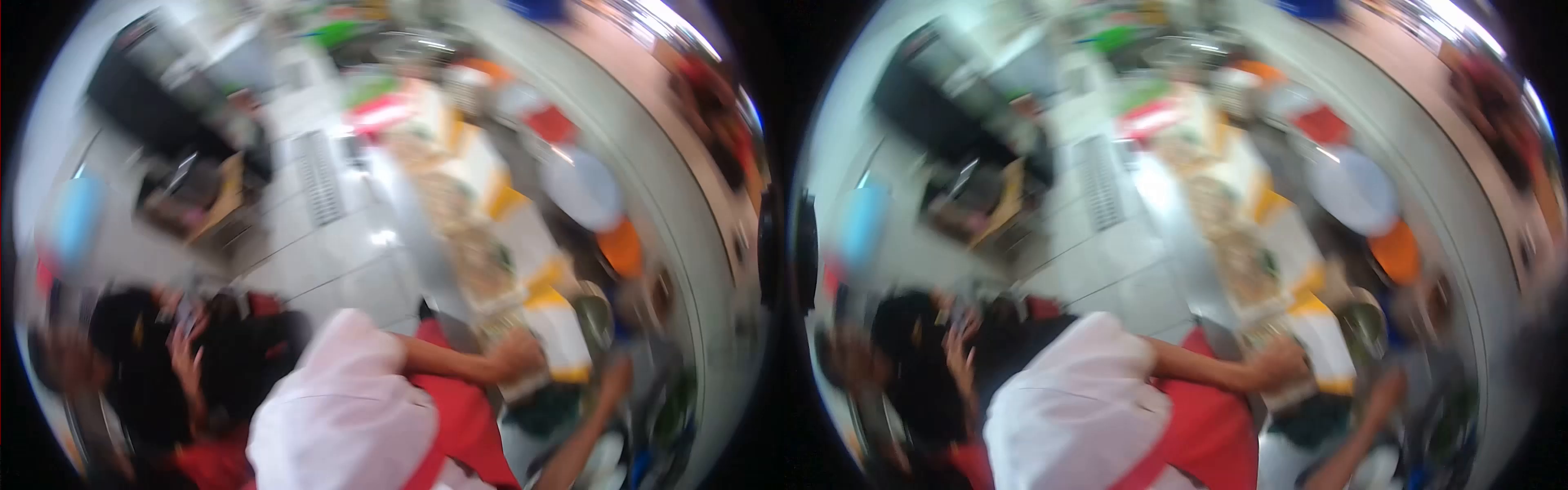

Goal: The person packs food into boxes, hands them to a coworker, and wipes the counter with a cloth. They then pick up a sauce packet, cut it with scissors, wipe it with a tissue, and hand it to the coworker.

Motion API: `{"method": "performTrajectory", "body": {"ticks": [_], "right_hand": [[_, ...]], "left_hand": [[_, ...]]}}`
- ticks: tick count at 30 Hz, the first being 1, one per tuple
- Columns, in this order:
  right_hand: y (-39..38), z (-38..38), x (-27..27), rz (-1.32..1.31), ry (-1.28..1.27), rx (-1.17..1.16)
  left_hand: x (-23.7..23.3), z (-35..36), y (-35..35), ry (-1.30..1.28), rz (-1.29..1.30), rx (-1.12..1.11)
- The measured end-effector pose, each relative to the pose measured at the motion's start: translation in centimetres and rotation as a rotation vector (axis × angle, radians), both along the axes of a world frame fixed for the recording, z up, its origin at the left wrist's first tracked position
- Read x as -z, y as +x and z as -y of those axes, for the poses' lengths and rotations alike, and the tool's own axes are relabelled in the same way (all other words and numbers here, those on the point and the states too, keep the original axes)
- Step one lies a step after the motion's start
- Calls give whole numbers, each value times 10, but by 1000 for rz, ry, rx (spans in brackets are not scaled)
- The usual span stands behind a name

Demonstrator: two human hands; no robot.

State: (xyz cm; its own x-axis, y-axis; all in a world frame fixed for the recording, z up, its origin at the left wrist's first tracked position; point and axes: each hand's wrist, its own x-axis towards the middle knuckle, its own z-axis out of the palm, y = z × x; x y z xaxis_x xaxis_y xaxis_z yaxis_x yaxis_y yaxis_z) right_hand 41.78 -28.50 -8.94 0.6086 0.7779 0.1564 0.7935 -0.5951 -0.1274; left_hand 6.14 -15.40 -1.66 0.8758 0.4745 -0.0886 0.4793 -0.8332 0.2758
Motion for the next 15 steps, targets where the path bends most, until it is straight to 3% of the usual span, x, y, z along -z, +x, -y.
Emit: {"method": "performTrajectory", "body": {"ticks": [1, 2, 3, 5, 10, 13, 14, 15], "right_hand": [[58, 16, 65, 191, 66, -28], [-18, -12, -39, 63, -259, 38], [-27, -6, -63, 92, -332, 69], [-5, -1, -52, 138, -363, 36], [15, -20, -52, 201, -425, -66], [36, -14, -54, 232, -405, -195], [35, -13, -61, 248, -378, -253], [25, -10, -81, 235, -355, -259]], "left_hand": [[-41, -12, 7, -280, -316, 10], [11, 10, -8, 164, 93, 14], [12, 16, -10, 245, 133, 19], [28, 21, -4, 215, 179, 8], [10, 11, -14, 106, 268, 38], [2, 8, -10, 95, 149, 36], [25, -1, 22, -235, -290, -31], [38, 13, -9, 322, 188, -66]]}}
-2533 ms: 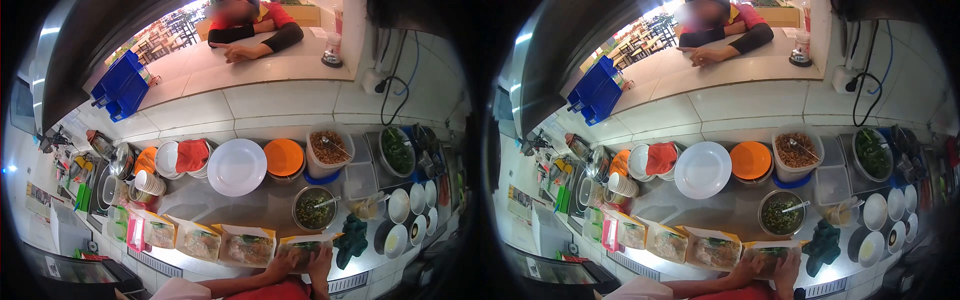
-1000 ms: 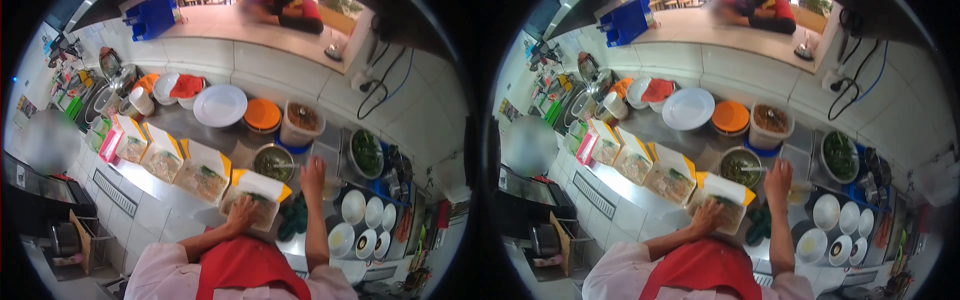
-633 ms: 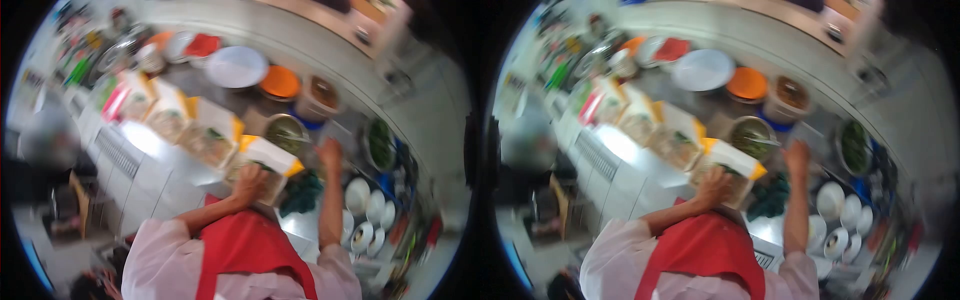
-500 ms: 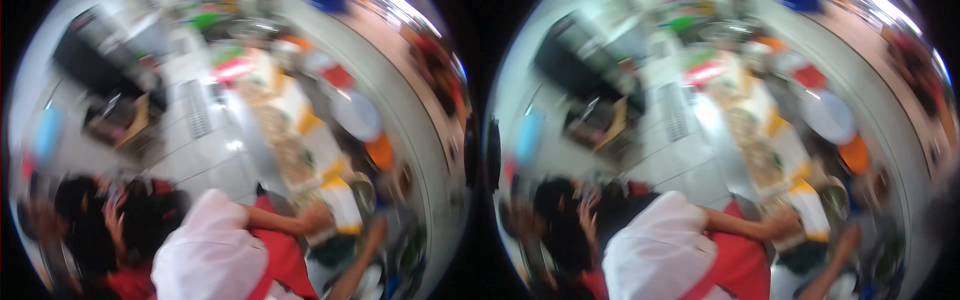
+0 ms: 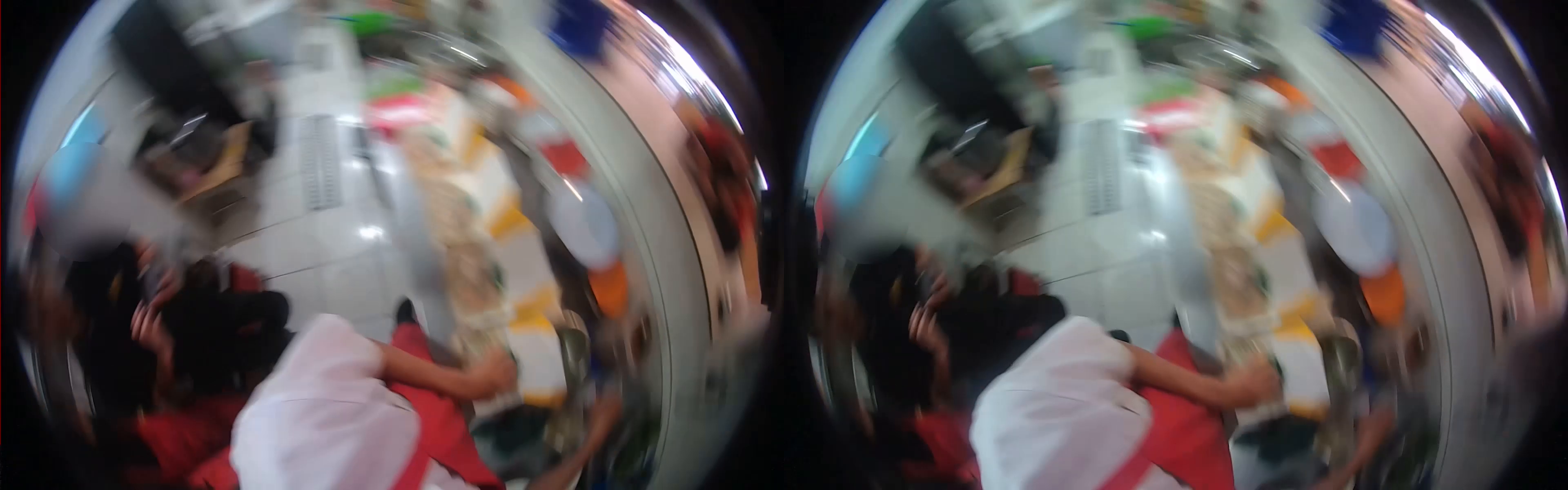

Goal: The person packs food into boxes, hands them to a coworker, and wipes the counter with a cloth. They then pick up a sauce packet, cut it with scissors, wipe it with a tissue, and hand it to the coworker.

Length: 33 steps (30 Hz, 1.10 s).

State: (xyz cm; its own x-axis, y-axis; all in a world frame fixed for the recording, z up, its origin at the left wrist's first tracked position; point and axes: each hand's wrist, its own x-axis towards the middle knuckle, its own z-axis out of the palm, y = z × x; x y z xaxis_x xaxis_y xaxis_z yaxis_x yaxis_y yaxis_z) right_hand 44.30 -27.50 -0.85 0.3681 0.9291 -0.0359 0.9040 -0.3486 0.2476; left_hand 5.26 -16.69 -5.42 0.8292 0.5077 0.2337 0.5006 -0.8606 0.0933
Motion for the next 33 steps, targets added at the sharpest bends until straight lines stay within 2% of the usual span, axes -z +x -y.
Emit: {"method": "performTrajectory", "body": {"ticks": [1, 2, 3, 4, 6, 8, 14, 17, 20, 23, 26, 27, 29, 30, 33], "right_hand": [[-37, -16, -44, -208, 126, 175], [-64, -23, -83, -436, 335, 368], [-62, -18, -101, -418, 364, 299], [-68, -15, -119, -341, 484, 265], [-57, -7, -137, -261, 580, 271], [-60, -5, -159, -338, 556, 304], [-63, -17, -146, -180, 495, 284], [-30, -22, -105, -32, 494, 178], [-13, -25, -85, 221, 437, 239], [-9, -35, -90, -109, 555, 696], [-2, -30, -93, -274, 335, 747], [-15, -31, -102, -447, 299, 686], [4, -17, -49, -308, 425, 410], [3, -15, -41, -239, 485, 274], [15, -24, -35, -156, 328, 403]], "left_hand": [[-31, -8, -17, -25, 67, 123], [-74, -15, -29, -110, -124, 253], [-101, -18, -34, -325, -134, 195], [-101, -18, -41, -368, 47, 203], [-131, -20, -41, -388, -129, 232], [-139, -20, -45, -442, -185, 269], [-150, -18, -39, -512, -202, 300], [-152, -10, -28, -538, -103, 415], [-168, 0, -14, -597, -105, 496], [-168, 0, -13, -640, -93, 515], [-158, 2, -16, -677, -94, 513], [-156, 3, -18, -688, -105, 515], [-158, 3, -17, -709, -110, 529], [-158, 4, -17, -721, -114, 539], [-158, 3, -16, -738, -147, 537]]}}
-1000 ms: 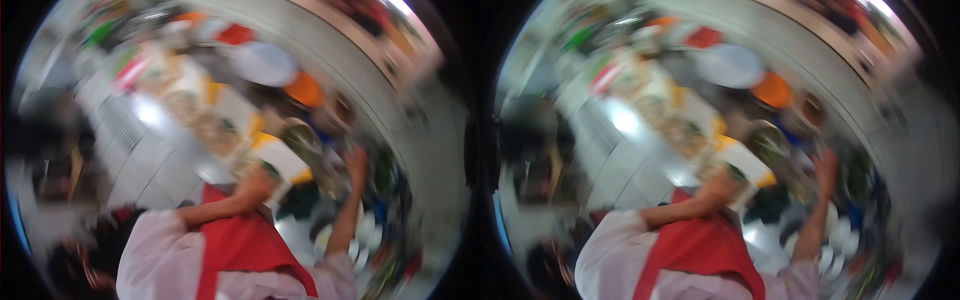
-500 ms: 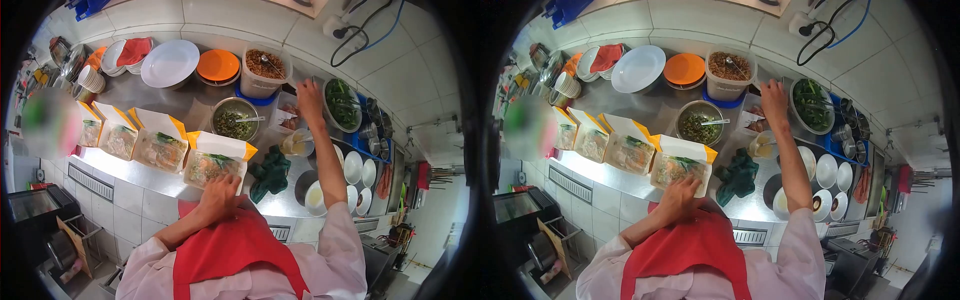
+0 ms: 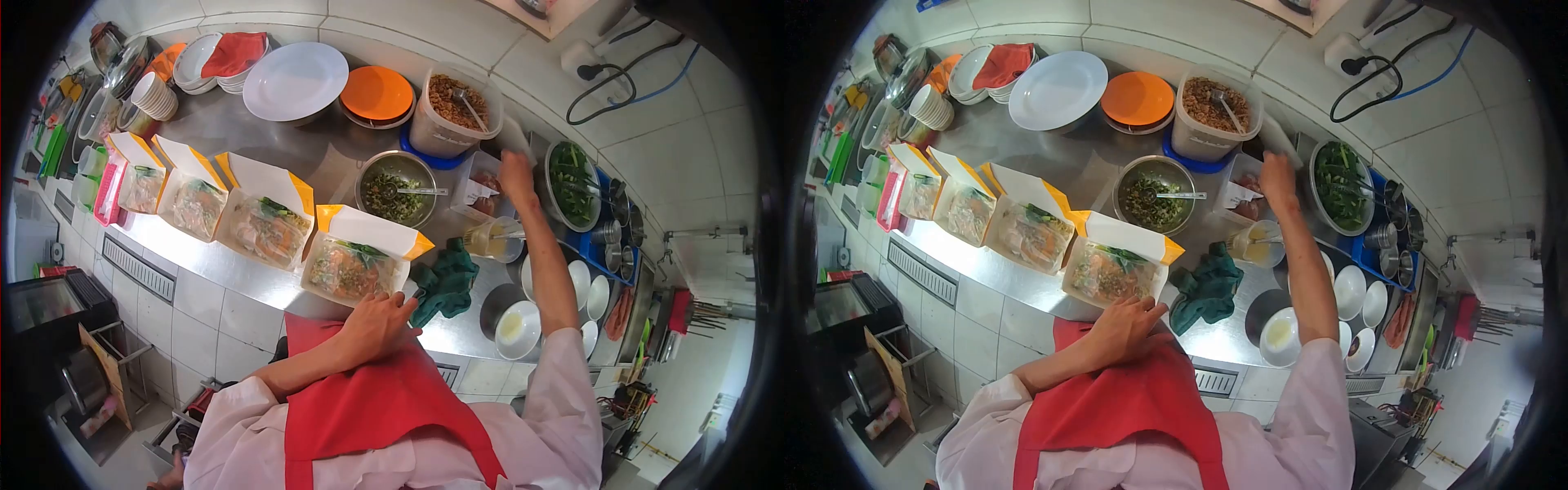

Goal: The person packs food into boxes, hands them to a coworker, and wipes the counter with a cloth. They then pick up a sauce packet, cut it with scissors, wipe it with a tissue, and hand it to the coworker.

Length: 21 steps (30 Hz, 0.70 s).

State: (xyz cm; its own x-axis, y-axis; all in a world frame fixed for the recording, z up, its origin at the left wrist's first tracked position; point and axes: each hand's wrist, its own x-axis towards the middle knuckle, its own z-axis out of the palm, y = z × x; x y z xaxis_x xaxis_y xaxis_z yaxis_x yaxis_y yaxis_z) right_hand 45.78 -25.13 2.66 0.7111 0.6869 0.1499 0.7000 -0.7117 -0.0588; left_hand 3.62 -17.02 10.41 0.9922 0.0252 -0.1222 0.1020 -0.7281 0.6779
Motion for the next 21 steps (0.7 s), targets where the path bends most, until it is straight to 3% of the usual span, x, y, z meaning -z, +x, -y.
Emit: {"method": "performTrajectory", "body": {"ticks": [3, 6, 9, 12, 15, 17, 19, 21], "right_hand": [[-22, -17, -34, -200, -328, 67], [-1, 2, 6, -363, -319, -211], [10, 5, 50, -276, -172, -280], [35, -7, 42, -363, -387, -293], [33, -1, 26, -424, -343, -246], [21, 6, 20, -602, -67, -20], [0, 9, 3, -525, 70, 2], [-25, 9, -25, -202, 63, -182]], "left_hand": [[-1, -6, -3, 36, 55, -37], [2, -9, -5, 15, 41, -58], [2, -8, -5, 11, 29, -16], [0, -10, -4, -14, -6, -6], [-2, -15, -5, -7, 26, -27], [-1, -19, -5, -48, 34, -61], [3, -27, -6, -145, 39, -109], [8, -38, -6, -296, 39, -174]]}}
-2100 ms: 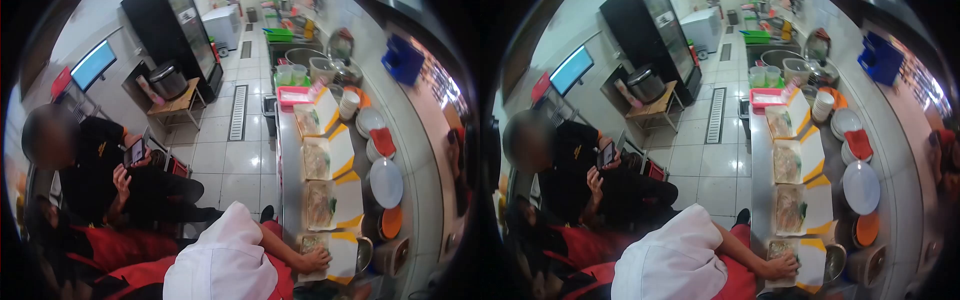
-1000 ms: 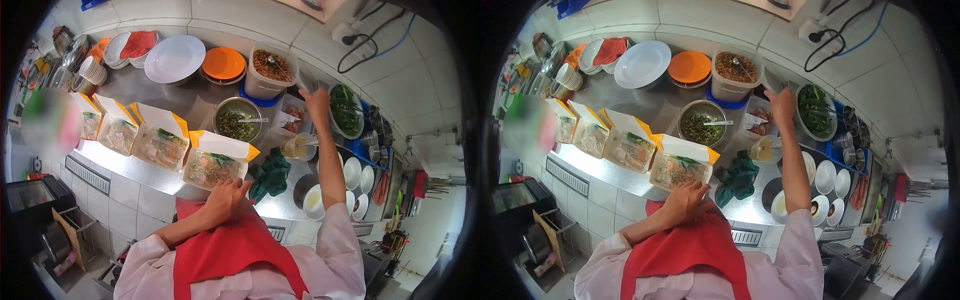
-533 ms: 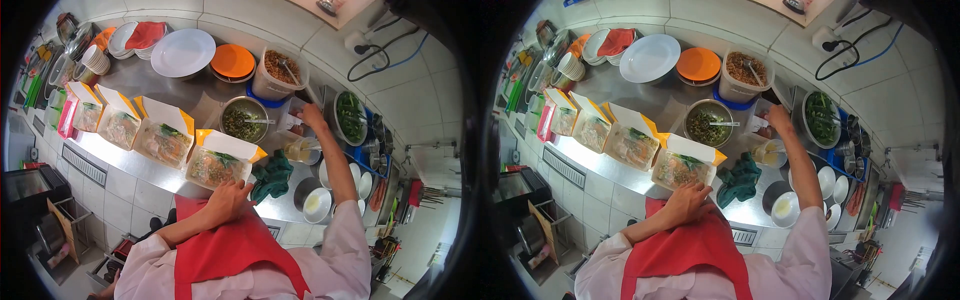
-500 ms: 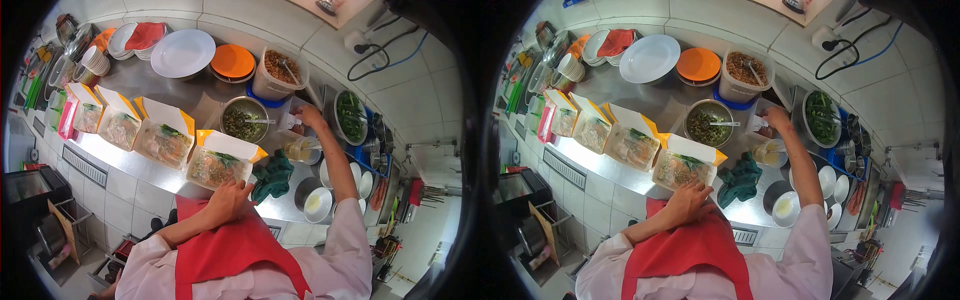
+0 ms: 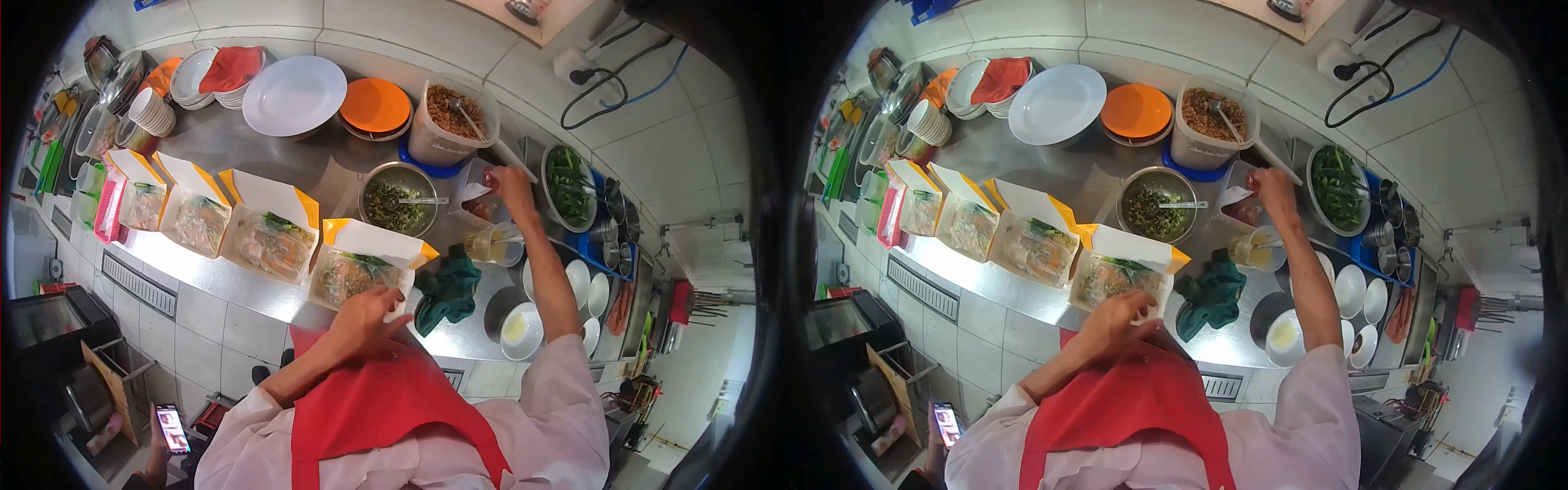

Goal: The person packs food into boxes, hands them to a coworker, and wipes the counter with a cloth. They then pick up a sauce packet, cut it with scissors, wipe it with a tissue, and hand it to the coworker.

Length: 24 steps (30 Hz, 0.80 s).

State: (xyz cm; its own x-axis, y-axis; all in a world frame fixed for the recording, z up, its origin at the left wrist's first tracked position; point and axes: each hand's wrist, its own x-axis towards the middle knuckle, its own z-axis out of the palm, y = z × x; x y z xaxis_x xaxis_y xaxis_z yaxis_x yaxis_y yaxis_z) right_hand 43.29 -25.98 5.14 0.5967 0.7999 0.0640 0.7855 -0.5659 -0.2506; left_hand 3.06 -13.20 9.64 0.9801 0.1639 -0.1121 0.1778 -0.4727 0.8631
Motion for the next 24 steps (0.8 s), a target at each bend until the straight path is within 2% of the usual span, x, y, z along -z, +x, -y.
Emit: {"method": "performTrajectory", "body": {"ticks": [3, 5, 6, 7, 9, 12, 13, 15, 16, 18, 19, 20, 22, 24], "right_hand": [[-35, -2, -32, 184, 258, 17], [-64, 3, -72, 230, 342, 33], [-76, 10, -83, 156, 405, 111], [-88, 16, -91, 70, 466, 181], [-136, 24, -121, -217, 425, 251], [-218, 22, -124, -605, 363, 162], [-239, 18, -117, -724, 323, 147], [-264, 10, -95, -614, 406, -22], [-274, 8, -84, -554, 447, -103], [-289, 6, -68, -776, 550, 97], [-295, 5, -61, -884, 599, 198], [-299, -1, -51, -917, 569, 182], [-302, -20, -29, -982, 509, 154], [-307, -35, 9, -749, 499, 11]], "left_hand": [[-3, -14, 6, -234, -90, -154], [8, -16, 9, -443, -49, -235], [13, -16, 11, -548, -30, -287], [15, -17, 15, -690, -22, -245], [10, -8, 19, -1035, -35, -221], [-3, 10, 27, -1647, -109, -229], [0, 11, 21, -1700, -148, -230], [7, 15, 12, -1806, -224, -207], [15, 13, 5, -1755, -229, -252], [42, 2, -23, -1647, -234, -336], [59, -4, -36, -1460, -183, -426], [71, -13, -47, -1268, -135, -508], [61, -35, -61, -932, -10, -820], [54, -56, -68, -652, 79, -995]]}}
